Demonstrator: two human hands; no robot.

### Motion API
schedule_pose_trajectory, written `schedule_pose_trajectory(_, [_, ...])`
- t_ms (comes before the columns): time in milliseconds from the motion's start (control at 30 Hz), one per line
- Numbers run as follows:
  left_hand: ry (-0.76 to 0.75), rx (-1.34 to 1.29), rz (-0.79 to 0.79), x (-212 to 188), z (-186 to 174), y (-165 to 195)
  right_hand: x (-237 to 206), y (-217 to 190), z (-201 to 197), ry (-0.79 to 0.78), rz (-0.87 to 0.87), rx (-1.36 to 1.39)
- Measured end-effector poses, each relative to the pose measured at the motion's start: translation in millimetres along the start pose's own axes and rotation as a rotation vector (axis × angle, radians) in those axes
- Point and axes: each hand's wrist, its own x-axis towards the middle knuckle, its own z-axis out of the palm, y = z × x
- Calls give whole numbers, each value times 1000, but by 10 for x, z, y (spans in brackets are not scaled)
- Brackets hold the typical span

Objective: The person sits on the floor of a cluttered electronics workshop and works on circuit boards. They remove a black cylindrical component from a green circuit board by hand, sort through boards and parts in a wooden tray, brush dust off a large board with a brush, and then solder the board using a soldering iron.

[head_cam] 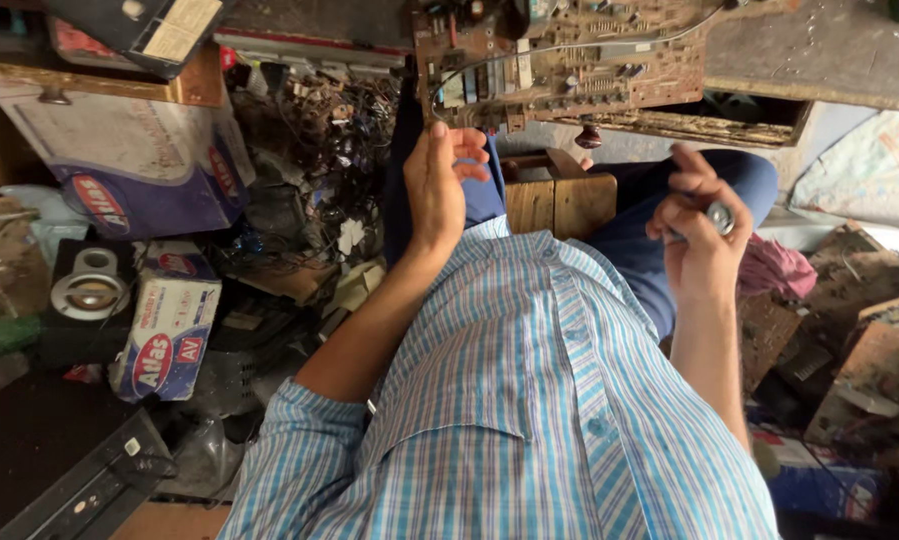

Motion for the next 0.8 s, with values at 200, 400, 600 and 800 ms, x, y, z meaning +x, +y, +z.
schedule_pose_trajectory(200, [58,369,548,200,-276,624,122,-378,661,89,13,-116])
schedule_pose_trajectory(400, [-389,870,865,749,-235,1271,183,-399,924,140,53,-123])
schedule_pose_trajectory(600, [-467,1033,901,927,-136,1369,224,-393,962,195,155,-47])
schedule_pose_trajectory(800, [-478,889,917,1046,-196,1308,385,-507,970,124,133,33])
